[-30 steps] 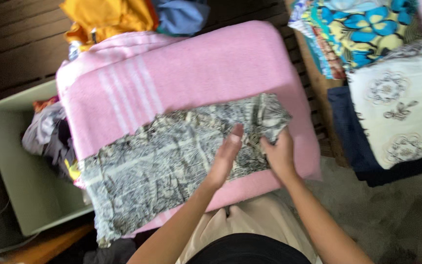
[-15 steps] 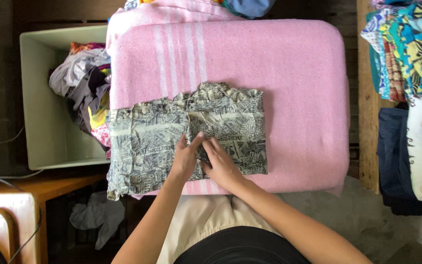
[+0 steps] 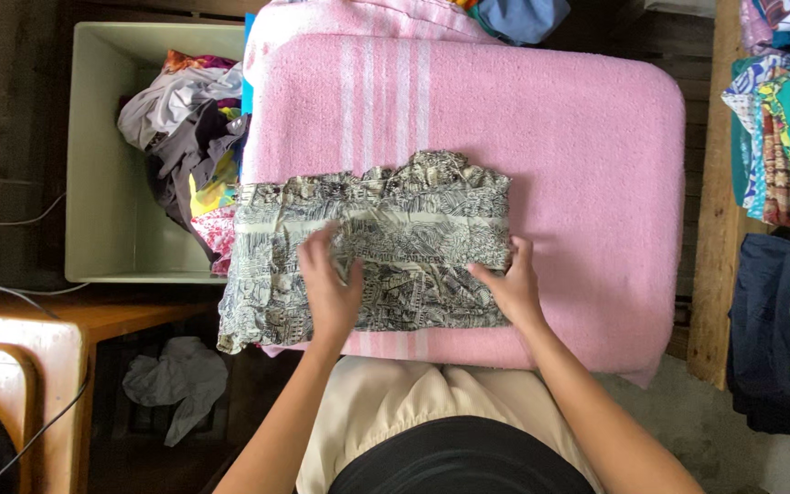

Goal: The person folds multiple pieces of clothing by hand on top of a pink cloth-covered surface, flatly laying each out and smoothing sections before folding them sequentially.

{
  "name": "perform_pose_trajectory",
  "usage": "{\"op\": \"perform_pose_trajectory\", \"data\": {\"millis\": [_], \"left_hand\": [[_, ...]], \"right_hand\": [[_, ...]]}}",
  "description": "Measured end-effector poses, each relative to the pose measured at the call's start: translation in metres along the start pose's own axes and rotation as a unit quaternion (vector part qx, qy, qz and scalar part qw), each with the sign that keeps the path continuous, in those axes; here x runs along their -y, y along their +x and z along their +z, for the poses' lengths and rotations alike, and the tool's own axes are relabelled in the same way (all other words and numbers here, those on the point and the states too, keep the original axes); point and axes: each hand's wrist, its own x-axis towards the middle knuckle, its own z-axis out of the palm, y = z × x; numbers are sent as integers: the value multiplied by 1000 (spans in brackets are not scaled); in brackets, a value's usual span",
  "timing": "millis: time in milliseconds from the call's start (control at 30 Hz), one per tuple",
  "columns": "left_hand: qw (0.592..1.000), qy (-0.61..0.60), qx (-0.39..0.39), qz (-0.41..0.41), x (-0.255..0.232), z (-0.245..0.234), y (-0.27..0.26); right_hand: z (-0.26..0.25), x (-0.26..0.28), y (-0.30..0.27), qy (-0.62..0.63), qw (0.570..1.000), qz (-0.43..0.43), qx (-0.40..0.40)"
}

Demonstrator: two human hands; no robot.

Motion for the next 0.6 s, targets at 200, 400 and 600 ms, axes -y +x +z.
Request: {"op": "perform_pose_trajectory", "data": {"millis": [200, 400, 600], "left_hand": [[986, 47, 159, 21, -26, 37, -26], [962, -19, 215, -167, -21, 122, -27], [895, -171, 336, -240, -84, 214, -20]], "right_hand": [[-9, 11, 22, 358, 896, 186, 184], [-44, -38, 29, 500, 805, 241, 211], [-120, -83, 33, 547, 796, 238, 103]]}}
